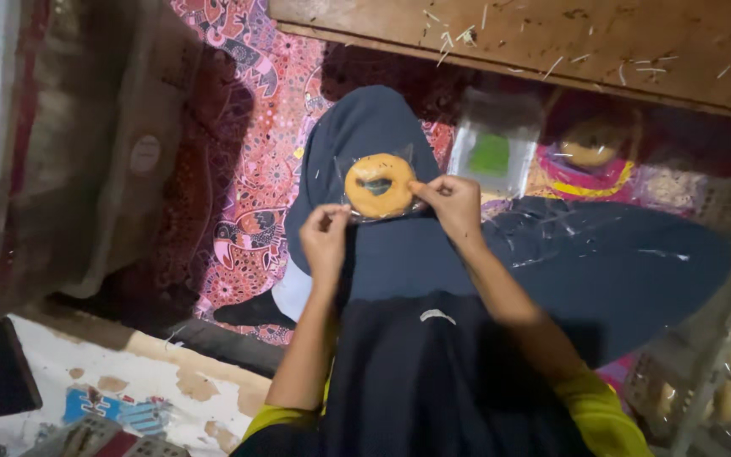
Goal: The person sits on the floor and repeatedly picks up doughnuts from a wooden board, places each into a clear plastic bag, and then puts the bagged doughnut into a white plastic crate. The process is repeated for multiple doughnuts.
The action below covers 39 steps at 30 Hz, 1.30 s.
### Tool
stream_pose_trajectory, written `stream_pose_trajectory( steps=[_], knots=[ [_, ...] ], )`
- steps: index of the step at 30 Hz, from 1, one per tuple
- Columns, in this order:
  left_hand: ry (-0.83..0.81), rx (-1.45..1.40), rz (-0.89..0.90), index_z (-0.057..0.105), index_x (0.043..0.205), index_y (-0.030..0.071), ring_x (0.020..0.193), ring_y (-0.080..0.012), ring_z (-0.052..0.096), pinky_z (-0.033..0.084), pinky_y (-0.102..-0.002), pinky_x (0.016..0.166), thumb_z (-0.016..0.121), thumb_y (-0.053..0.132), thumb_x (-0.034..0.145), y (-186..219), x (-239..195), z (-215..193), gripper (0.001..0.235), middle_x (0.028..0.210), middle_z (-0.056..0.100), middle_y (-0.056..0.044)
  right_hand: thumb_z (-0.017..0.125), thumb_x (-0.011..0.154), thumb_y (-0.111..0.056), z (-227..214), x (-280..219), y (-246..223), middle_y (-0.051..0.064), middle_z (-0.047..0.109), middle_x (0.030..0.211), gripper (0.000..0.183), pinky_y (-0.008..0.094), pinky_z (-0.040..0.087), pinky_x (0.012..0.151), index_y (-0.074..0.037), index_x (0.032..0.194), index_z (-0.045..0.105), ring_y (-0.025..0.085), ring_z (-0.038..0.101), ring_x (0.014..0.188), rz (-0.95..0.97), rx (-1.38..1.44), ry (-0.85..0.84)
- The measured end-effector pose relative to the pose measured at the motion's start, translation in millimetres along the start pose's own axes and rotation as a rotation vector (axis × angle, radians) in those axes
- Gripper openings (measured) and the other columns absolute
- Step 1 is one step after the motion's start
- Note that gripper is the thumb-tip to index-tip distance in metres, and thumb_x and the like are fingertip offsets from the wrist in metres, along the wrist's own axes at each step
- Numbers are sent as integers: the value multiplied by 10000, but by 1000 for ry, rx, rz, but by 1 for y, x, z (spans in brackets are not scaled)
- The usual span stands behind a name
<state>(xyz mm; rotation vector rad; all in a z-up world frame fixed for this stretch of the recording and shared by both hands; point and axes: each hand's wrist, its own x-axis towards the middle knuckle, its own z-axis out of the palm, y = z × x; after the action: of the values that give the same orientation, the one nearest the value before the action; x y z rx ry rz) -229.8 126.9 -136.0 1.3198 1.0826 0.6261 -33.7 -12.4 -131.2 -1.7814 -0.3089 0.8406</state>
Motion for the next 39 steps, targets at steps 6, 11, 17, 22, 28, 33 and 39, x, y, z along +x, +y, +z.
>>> stream_pose_trajectory(
  steps=[6,11,17,22,28,33,39],
  knots=[
    [-448,17,-319,676,1269,-26,581,-119,573,446,-262,539,678,92,952,25,16,18,338,838,784,-114,720,898,11,-32,18,36,106,672,1182,445,264,598,788,-48,1292,524,166,686,1040,198,583,-191],
    [-731,279,11,494,1469,79,920,-153,697,566,-294,826,751,208,884,42,25,107,652,1219,698,-158,704,816,9,-165,49,73,79,642,1170,460,334,626,706,-95,1229,530,195,697,953,38,731,314],
    [-882,1153,351,411,1563,161,1479,-380,360,265,-646,1180,719,483,928,-7,107,235,776,1570,471,-125,696,808,-113,-254,112,66,156,633,1144,390,422,558,799,-76,1175,571,298,651,995,-117,-101,860],
    [-856,1583,365,167,1627,250,1560,-359,25,-27,-756,1146,827,636,683,-38,137,271,1215,1705,135,-71,704,758,-200,-145,159,59,241,661,1184,459,481,492,958,-49,1189,653,399,623,1109,-294,-833,230],
    [-843,1591,321,201,1608,289,1566,-368,45,-56,-773,1124,871,555,663,-47,138,264,1188,1694,167,-64,745,696,-248,-83,224,68,303,652,1196,535,513,470,958,-13,1172,688,456,607,1136,-420,-993,-76],
    [-838,1485,224,487,1507,225,1527,-324,311,46,-767,1330,699,438,967,-36,126,262,618,1577,486,-74,681,868,-293,-115,197,33,252,723,1144,358,496,529,928,-45,1105,782,389,704,1034,48,-1075,-342],
    [-534,-504,-739,363,1429,311,1473,-139,360,289,-351,1195,577,115,941,20,60,208,568,1512,461,112,723,916,-378,-130,39,-6,224,552,1469,668,515,466,1052,-141,1484,464,428,566,1300,-406,-842,-229]
  ],
)
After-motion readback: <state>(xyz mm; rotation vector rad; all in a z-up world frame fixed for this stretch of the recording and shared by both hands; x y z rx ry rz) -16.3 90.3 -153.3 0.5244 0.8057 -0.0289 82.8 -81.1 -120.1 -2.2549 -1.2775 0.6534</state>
